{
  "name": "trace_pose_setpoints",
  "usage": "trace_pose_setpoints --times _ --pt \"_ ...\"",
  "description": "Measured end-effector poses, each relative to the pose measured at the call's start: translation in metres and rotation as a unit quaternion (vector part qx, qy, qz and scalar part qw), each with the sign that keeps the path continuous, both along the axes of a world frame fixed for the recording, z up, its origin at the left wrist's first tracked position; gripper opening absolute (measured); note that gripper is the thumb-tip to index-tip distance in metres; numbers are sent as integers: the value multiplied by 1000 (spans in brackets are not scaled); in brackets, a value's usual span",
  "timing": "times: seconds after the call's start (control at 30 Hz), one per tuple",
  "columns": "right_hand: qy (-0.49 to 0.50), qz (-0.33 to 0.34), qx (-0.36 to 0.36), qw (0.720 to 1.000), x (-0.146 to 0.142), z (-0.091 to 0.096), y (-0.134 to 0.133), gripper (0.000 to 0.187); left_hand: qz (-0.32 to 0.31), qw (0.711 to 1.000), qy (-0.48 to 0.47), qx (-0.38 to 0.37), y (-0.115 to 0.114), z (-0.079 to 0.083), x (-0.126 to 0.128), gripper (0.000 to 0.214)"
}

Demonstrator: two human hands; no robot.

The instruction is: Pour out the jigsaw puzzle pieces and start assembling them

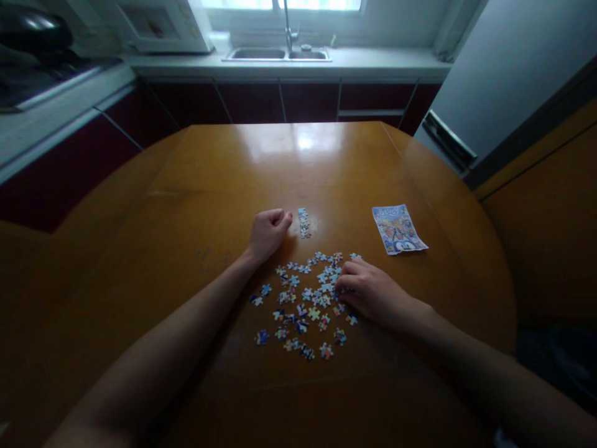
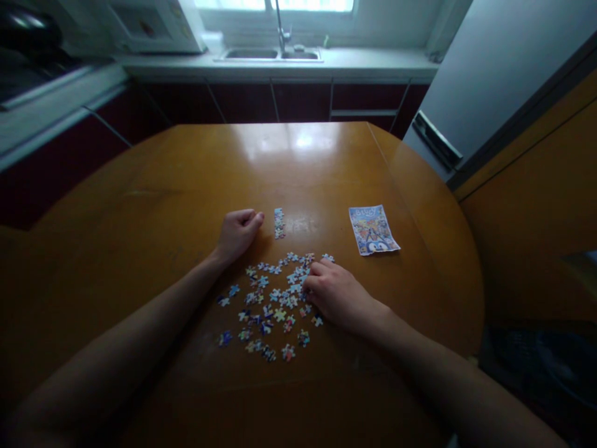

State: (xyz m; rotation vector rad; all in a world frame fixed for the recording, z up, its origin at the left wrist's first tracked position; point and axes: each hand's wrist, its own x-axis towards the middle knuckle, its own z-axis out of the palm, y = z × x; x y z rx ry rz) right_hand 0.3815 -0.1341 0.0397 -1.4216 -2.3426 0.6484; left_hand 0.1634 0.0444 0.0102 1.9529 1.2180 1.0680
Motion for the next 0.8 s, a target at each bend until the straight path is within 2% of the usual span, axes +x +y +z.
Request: trace_pose_setpoints --times 0.1,0.27,0.43,0.6,0.8 --pt "-21 1 -1 1000 -1 4 -1 8 -1 1000 1 -1 -1 2 1 44" --pt "-9 23 -25 999 1 8 -1 16 0 1000 1 -3 -3 5 1 44" --pt "7 -36 -13 999 8 11 3 13 1 1000 -1 -2 -2 4 2 44" --pt "6 -39 -6 999 10 9 4 12 -2 1000 1 2 -1 3 1 44" --pt "1 -91 23 996 17 9 6 17 -1 1000 3 -1 -3 6 2 44"
